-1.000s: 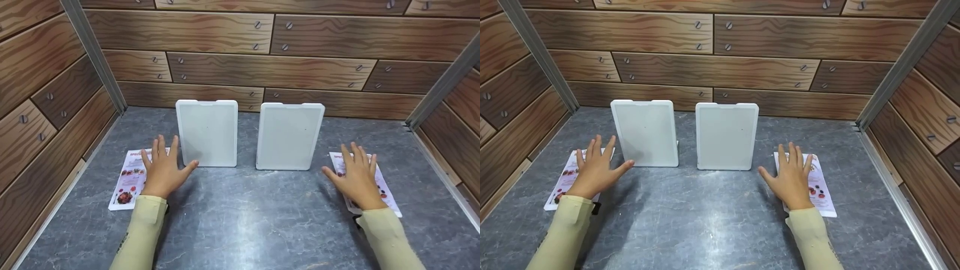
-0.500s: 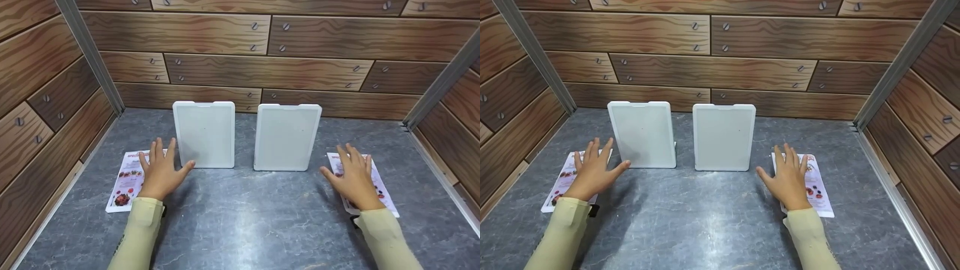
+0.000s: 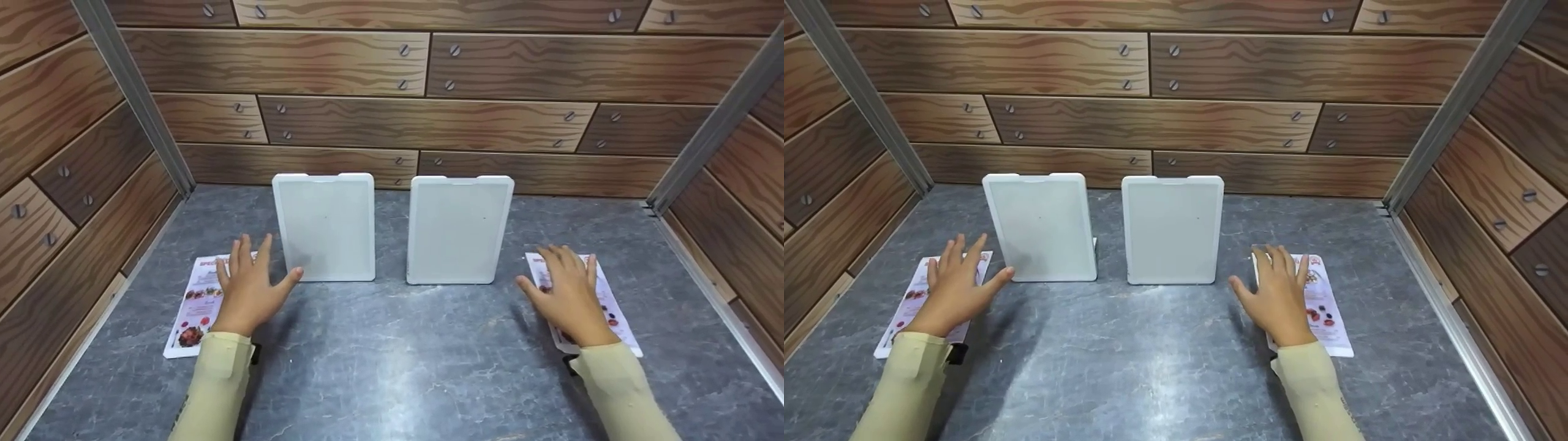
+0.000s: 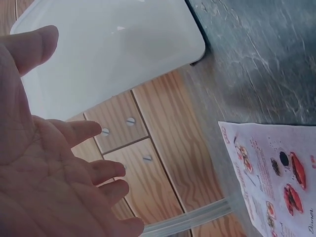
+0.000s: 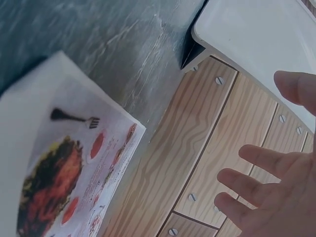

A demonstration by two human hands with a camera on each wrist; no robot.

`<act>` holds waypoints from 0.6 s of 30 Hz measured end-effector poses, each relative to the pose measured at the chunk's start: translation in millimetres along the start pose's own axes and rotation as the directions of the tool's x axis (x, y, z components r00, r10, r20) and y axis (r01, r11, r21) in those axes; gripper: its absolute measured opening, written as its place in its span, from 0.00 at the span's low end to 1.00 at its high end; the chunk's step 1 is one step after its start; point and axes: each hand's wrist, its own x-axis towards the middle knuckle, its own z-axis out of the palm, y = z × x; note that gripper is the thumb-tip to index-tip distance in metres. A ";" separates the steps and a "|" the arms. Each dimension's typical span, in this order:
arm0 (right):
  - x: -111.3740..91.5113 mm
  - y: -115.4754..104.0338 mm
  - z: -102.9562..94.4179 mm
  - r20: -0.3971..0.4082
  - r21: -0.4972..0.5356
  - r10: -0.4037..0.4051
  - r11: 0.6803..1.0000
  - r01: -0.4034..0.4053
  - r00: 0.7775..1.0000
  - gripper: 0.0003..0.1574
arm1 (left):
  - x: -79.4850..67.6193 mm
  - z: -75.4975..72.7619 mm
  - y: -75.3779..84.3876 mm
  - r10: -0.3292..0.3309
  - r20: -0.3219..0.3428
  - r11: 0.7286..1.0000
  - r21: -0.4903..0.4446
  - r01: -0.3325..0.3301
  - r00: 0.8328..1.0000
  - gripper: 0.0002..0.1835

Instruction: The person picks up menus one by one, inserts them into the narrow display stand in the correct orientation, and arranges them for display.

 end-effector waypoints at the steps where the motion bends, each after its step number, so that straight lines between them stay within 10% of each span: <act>1: -0.3 -0.5 0.5 0.002 0.001 0.000 1.000 0.000 1.000 0.45 | -0.6 -0.5 -1.0 -0.003 0.002 1.000 0.001 0.003 1.000 0.50; 18: 1.1 -26.3 14.0 -0.002 0.036 -0.074 0.997 0.074 0.997 0.29 | -1.2 -0.1 -4.4 -0.028 0.060 0.999 -0.036 0.031 0.998 0.49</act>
